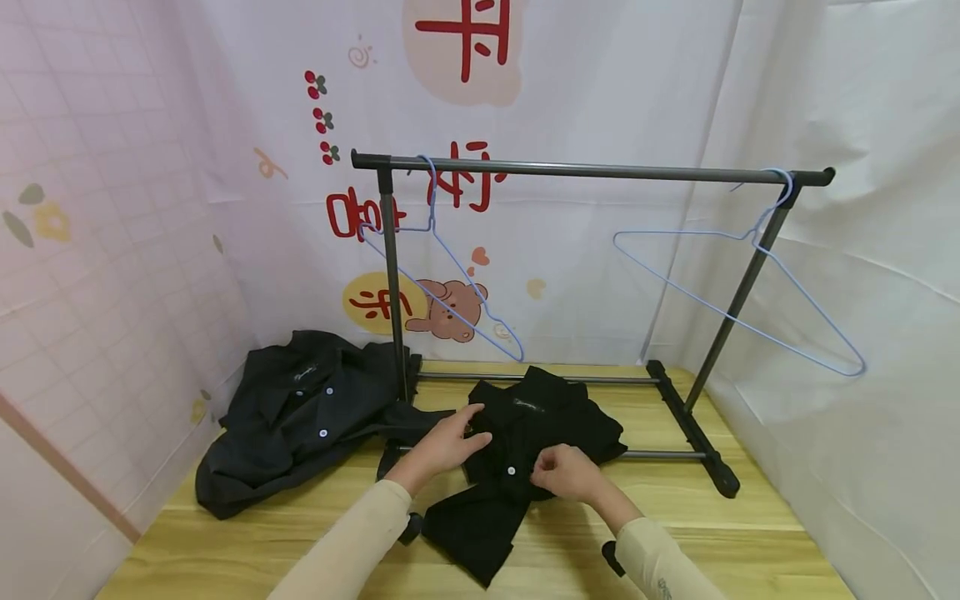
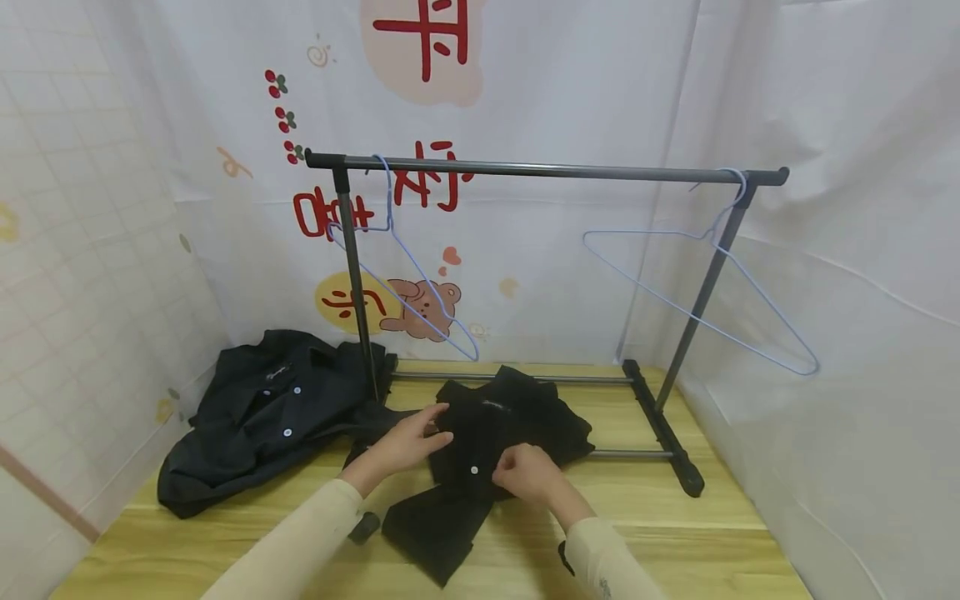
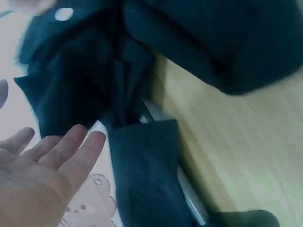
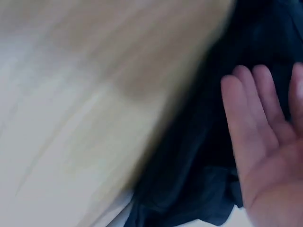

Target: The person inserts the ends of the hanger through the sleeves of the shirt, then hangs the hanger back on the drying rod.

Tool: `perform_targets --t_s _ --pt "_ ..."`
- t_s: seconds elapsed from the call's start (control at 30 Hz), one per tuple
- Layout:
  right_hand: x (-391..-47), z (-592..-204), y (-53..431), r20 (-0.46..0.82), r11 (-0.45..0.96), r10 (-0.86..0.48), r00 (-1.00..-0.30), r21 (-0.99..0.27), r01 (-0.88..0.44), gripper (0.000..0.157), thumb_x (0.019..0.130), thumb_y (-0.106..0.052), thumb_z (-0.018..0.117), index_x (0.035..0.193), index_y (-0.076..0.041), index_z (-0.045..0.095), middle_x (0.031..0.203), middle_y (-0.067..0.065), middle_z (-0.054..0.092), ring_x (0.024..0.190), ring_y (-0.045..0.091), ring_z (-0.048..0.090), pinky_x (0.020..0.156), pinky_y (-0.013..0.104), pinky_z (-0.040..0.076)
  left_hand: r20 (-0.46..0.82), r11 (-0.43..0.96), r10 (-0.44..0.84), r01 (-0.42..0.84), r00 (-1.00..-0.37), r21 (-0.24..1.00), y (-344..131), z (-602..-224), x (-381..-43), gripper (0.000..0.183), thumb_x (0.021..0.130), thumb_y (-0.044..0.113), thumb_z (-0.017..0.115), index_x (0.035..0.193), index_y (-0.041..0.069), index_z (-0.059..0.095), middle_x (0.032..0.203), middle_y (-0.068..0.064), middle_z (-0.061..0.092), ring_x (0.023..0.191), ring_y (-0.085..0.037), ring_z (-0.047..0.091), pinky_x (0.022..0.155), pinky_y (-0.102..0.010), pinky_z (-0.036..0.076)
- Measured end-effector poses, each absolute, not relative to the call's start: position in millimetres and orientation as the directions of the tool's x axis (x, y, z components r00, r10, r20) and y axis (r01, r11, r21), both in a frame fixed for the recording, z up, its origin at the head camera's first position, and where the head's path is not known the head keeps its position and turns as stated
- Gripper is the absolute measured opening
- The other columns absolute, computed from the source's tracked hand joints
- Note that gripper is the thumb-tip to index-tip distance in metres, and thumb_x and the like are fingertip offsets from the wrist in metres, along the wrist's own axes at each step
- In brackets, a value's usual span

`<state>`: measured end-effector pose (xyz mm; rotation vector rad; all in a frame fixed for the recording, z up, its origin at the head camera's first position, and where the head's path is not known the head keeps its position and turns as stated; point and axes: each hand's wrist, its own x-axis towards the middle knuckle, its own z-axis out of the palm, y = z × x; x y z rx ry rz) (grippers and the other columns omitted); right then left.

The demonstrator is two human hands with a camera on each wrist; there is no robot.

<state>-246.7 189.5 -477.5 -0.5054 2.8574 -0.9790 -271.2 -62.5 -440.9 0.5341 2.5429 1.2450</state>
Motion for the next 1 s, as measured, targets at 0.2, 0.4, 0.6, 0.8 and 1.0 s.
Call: perform_targets --t_s 0.2,0.4,0.6,0.8,1.0 --pt "-263 -462 200 0.222 0.818 -0.006 -0.975 -0.560 -0.132 0.021 0.093 -0.020 0.067 0.073 -0.014 0.064 0.064 -0.003 0.055 0.057 0.016 0.050 0.056 0.034 0.041 -0.003 0.613 0.304 0.194 -0.953 0.766 -57 -443 -281 0.049 0.103 0.029 0.057 0.146 0.008 0.045 0.145 -0.018 0.042 0.129 -0.036 0.046 0.102 -0.055 0.039" --pt "-276 -461 208 0.150 0.823 0.048 -0.987 -0.566 -0.047 0.037 0.094 -0.010 0.052 0.128 0.002 0.060 0.122 0.022 0.062 0.111 0.041 0.058 0.092 0.055 0.046 0.027 0.630 0.278 0.203 -0.960 0.750 -40 -442 -301 0.060 0.104 0.030 0.054 0.155 0.011 0.030 0.158 -0.019 0.026 0.144 -0.038 0.027 0.111 -0.057 0.027" --pt "-277 -475 212 -0.028 0.819 -0.106 -0.994 -0.569 -0.072 0.051 0.086 -0.005 0.065 0.135 0.004 0.054 0.131 0.025 0.058 0.118 0.043 0.055 0.098 0.055 0.043 -0.085 0.540 0.343 0.122 -0.936 0.833 -39 -451 -317 0.069 0.104 0.025 0.053 0.160 0.015 0.014 0.160 -0.017 0.024 0.146 -0.036 0.024 0.112 -0.056 0.026" --pt "-274 -489 198 0.012 0.778 -0.161 -0.987 -0.614 -0.135 0.020 0.087 -0.006 0.074 0.103 -0.010 0.062 0.096 0.004 0.064 0.082 0.021 0.055 0.074 0.040 0.046 -0.166 0.481 0.417 0.062 -0.893 0.875 -64 -448 -310 0.068 0.097 0.022 0.066 0.154 0.005 0.032 0.155 -0.018 0.035 0.141 -0.038 0.034 0.110 -0.054 0.032" --pt "-270 -491 172 0.041 0.700 -0.293 -0.955 -0.671 -0.244 0.011 0.095 -0.009 0.067 0.096 -0.013 0.057 0.085 -0.001 0.057 0.075 0.018 0.050 0.068 0.036 0.042 -0.198 0.480 0.394 0.017 -0.898 0.877 -99 -442 -304 0.060 0.092 0.032 0.072 0.140 0.001 0.053 0.141 -0.017 0.051 0.122 -0.036 0.054 0.103 -0.051 0.040"
